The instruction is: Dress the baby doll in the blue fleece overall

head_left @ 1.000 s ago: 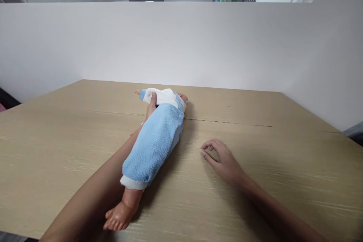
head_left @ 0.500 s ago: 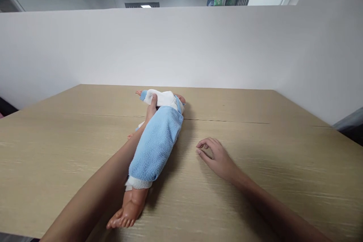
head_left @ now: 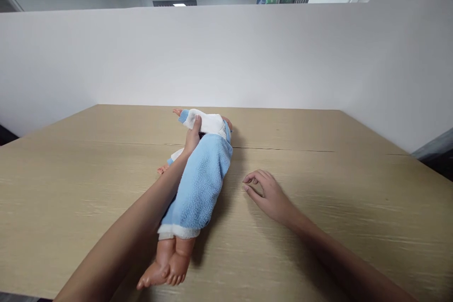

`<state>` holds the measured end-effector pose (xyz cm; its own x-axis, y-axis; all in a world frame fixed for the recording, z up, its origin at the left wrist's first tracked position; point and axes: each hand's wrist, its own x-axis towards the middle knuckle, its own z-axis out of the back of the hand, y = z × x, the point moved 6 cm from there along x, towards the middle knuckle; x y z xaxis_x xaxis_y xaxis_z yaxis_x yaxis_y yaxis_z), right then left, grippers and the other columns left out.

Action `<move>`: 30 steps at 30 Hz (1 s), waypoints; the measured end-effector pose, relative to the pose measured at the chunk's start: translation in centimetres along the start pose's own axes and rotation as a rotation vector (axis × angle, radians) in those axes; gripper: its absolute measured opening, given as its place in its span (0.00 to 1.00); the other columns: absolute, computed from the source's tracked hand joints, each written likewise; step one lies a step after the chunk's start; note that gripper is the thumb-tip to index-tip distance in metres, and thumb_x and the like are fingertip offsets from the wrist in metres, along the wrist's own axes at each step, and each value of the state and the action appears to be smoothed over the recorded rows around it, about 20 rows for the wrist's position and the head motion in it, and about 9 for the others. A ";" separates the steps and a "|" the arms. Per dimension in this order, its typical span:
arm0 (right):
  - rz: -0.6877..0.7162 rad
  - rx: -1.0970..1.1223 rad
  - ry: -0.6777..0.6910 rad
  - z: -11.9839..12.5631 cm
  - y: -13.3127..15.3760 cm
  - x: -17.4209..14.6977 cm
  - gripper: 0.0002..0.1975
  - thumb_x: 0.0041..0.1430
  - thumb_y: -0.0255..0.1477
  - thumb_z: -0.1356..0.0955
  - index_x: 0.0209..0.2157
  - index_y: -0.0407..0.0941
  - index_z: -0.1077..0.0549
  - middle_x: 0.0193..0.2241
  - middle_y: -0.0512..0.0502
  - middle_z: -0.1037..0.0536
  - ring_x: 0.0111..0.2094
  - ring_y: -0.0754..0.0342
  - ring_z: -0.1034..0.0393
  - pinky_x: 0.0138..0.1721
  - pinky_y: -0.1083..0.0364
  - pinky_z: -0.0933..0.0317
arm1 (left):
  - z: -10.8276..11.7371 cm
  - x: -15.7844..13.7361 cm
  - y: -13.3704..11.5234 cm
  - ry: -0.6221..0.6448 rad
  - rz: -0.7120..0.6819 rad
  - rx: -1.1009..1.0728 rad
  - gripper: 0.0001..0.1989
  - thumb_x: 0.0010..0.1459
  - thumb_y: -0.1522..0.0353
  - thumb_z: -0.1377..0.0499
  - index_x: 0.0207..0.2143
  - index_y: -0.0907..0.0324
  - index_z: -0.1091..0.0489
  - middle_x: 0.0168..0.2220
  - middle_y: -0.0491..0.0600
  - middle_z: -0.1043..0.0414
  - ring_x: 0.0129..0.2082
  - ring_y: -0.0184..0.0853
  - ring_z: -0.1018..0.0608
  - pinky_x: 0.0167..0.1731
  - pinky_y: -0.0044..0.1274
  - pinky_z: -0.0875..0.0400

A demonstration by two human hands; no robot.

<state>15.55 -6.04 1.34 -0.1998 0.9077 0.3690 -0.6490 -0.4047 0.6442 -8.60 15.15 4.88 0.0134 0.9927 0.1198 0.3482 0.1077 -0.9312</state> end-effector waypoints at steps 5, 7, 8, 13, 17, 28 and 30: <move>0.012 -0.004 0.006 0.0 0.2 0.0 0.02 0.71 0.29 0.30 0.43 0.50 0.24 0.43 0.45 0.18 0.48 0.44 0.26 0.53 0.42 0.35 | -1.5 -1.2 -0.7 -0.003 -0.076 0.035 0.34 0.67 0.47 0.36 0.60 0.67 0.26 0.59 0.60 0.20 0.63 0.49 0.22 0.69 0.36 0.34; 0.005 0.001 0.006 0.1 0.3 0.0 0.01 0.71 0.29 0.30 0.43 0.50 0.25 0.43 0.46 0.19 0.48 0.44 0.26 0.54 0.42 0.36 | -2.5 -1.8 -1.1 0.030 -0.092 0.038 0.32 0.66 0.47 0.35 0.58 0.65 0.25 0.57 0.59 0.18 0.63 0.51 0.22 0.70 0.38 0.34; -0.002 0.005 0.005 0.0 0.3 0.1 0.01 0.71 0.30 0.30 0.42 0.50 0.25 0.43 0.46 0.19 0.48 0.44 0.26 0.54 0.42 0.36 | -2.9 -2.1 -1.3 0.047 -0.107 0.044 0.32 0.66 0.47 0.35 0.57 0.64 0.25 0.56 0.59 0.17 0.64 0.52 0.22 0.70 0.39 0.34; -0.131 0.198 -0.022 -0.3 -1.4 0.2 0.08 0.72 0.37 0.31 0.47 0.49 0.25 0.41 0.45 0.20 0.44 0.45 0.25 0.49 0.44 0.32 | -5.4 -3.2 -1.7 0.154 -0.182 0.145 0.31 0.66 0.48 0.35 0.58 0.64 0.24 0.56 0.58 0.18 0.64 0.51 0.22 0.71 0.39 0.35; -0.256 0.490 -0.109 -0.1 -4.2 0.7 0.18 0.72 0.46 0.32 0.53 0.49 0.26 0.46 0.44 0.20 0.48 0.46 0.24 0.52 0.46 0.31 | -7.5 -4.1 -1.2 0.212 -0.264 0.303 0.31 0.68 0.48 0.37 0.61 0.62 0.26 0.60 0.58 0.20 0.65 0.51 0.24 0.70 0.40 0.34; -0.601 1.336 -0.118 1.9 -8.1 2.2 0.30 0.74 0.55 0.43 0.58 0.49 0.25 0.55 0.39 0.16 0.53 0.43 0.19 0.63 0.41 0.31 | -14.5 -9.2 -0.5 0.535 -0.652 1.130 0.28 0.66 0.56 0.34 0.63 0.57 0.31 0.61 0.61 0.26 0.62 0.54 0.25 0.63 0.45 0.32; -0.616 1.402 -0.142 2.2 -8.4 2.1 0.35 0.72 0.60 0.44 0.56 0.49 0.24 0.54 0.36 0.15 0.53 0.40 0.18 0.66 0.38 0.33 | -14.3 -10.1 -0.8 0.555 -0.672 1.167 0.27 0.66 0.55 0.35 0.63 0.55 0.31 0.63 0.59 0.28 0.64 0.53 0.27 0.64 0.43 0.33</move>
<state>22.24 -0.93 -1.82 -0.0460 0.9833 -0.1761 0.6045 0.1678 0.7787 4.38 4.22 9.37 0.6058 0.6190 0.4999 -0.5057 0.7846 -0.3587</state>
